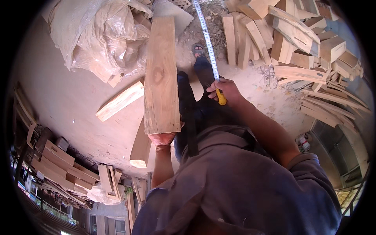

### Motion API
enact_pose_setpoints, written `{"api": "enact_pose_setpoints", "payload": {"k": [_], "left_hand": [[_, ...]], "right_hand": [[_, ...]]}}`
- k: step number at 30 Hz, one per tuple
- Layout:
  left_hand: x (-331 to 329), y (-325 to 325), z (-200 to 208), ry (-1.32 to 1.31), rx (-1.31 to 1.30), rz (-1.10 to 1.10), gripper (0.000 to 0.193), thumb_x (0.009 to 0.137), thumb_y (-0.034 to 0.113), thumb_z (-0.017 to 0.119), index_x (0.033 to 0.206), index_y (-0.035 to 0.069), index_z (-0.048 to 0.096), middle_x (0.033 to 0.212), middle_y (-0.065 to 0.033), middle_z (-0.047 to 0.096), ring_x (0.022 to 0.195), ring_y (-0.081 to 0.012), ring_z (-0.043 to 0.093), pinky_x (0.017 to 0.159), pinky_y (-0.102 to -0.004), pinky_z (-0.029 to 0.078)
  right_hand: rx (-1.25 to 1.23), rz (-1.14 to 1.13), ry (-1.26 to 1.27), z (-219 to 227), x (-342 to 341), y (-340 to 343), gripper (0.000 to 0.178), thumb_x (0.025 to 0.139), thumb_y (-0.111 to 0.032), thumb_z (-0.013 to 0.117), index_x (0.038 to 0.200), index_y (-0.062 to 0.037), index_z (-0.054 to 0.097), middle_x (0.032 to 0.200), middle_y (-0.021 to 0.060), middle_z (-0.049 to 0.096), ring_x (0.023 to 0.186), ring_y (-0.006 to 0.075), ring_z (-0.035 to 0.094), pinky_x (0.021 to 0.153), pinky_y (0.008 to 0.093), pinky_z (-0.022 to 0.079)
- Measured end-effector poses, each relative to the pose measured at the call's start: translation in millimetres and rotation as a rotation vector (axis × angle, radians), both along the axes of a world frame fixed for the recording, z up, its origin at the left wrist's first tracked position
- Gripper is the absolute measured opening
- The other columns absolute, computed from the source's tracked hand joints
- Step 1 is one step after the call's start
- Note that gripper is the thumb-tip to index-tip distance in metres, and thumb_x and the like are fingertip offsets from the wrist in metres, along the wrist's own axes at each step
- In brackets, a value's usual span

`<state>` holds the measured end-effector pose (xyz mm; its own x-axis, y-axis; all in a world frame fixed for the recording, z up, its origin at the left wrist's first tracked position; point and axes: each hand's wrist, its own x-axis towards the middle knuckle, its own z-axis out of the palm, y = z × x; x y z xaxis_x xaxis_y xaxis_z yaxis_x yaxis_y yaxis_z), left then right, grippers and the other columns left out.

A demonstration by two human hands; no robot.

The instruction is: The person measures a wooden cabinet with a tape measure, then walks to a pile of lumber. They pick up various wooden planks one by one, measure their dimensions, and place them back on the pile or the floor.

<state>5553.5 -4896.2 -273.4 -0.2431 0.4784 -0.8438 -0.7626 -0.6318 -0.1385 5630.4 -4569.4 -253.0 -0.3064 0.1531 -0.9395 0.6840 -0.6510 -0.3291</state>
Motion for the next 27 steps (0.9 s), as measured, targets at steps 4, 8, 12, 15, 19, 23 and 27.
{"api": "enact_pose_setpoints", "payload": {"k": [4,8,12,15,19,23,27], "left_hand": [[18,-10,-8,0.12,-0.033,-0.081,0.065,0.093,0.052,0.031,0.141,0.011,0.047,0.142,-0.0123,0.05,0.127,-0.0353,0.05,0.105,-0.0543,0.039],[31,-21,-30,0.153,-0.043,-0.055,0.066,0.092,0.051,0.029,0.14,0.009,0.048,0.141,-0.0124,0.051,0.126,-0.035,0.05,0.106,-0.0526,0.038],[12,-7,0,-0.024,0.068,0.112,0.068,0.091,0.052,0.029,0.139,0.008,0.049,0.141,-0.0126,0.051,0.128,-0.0333,0.048,0.108,-0.0508,0.036],[16,-7,-1,0.079,0.149,0.166,0.069,0.09,0.052,0.029,0.139,0.008,0.049,0.141,-0.0127,0.051,0.129,-0.0328,0.047,0.107,-0.0508,0.037],[18,-1,2,0.256,-0.165,-0.223,0.068,0.09,0.053,0.031,0.139,0.009,0.049,0.142,-0.0121,0.051,0.129,-0.0333,0.048,0.106,-0.0531,0.038],[24,4,-2,0.298,-0.175,-0.254,0.07,0.091,0.056,0.034,0.141,0.01,0.048,0.143,-0.0113,0.05,0.129,-0.0331,0.049,0.106,-0.0528,0.038],[33,5,-12,-0.015,-0.061,0.038,0.088,0.085,0.074,0.031,0.148,0.012,0.036,0.144,-0.021,0.043,0.123,-0.0515,0.046,0.094,-0.0717,0.037]], "right_hand": [[0.18,0.344,-0.028,-6,24,28,0.025,0.097,-0.019,0.051,0.085,-0.0014,0.064,0.081,0.0098,0.068,0.065,0.0179,0.065,0.063,0.0313,0.051],[0.264,0.715,-0.034,-2,18,42,0.023,0.091,-0.017,0.054,0.079,-0.0006,0.064,0.073,0.0076,0.066,0.061,0.0146,0.062,0.059,0.0297,0.049],[0.284,0.909,0.013,-11,1,48,0.022,0.088,-0.018,0.055,0.077,-0.0008,0.062,0.066,0.0045,0.061,0.058,0.0111,0.059,0.057,0.029,0.047],[0.386,1.087,0.106,-22,-21,56,0.02,0.089,-0.019,0.056,0.079,-0.0021,0.062,0.069,0.0114,0.062,0.063,0.0237,0.062,0.061,0.0355,0.048],[0.628,1.383,0.17,-21,-55,68,0.02,0.09,-0.023,0.058,0.081,-0.0044,0.061,0.083,0.0208,0.063,0.084,0.0414,0.061,0.075,0.0482,0.048],[0.66,1.525,0.123,-23,-72,80,0.021,0.091,-0.026,0.056,0.083,-0.0064,0.061,0.087,0.0181,0.064,0.092,0.0384,0.062,0.08,0.0482,0.048],[0.645,1.567,0.154,-44,-57,87,0.022,0.093,-0.026,0.055,0.084,-0.0075,0.062,0.091,0.0152,0.066,0.094,0.0361,0.062,0.081,0.0464,0.049]]}}
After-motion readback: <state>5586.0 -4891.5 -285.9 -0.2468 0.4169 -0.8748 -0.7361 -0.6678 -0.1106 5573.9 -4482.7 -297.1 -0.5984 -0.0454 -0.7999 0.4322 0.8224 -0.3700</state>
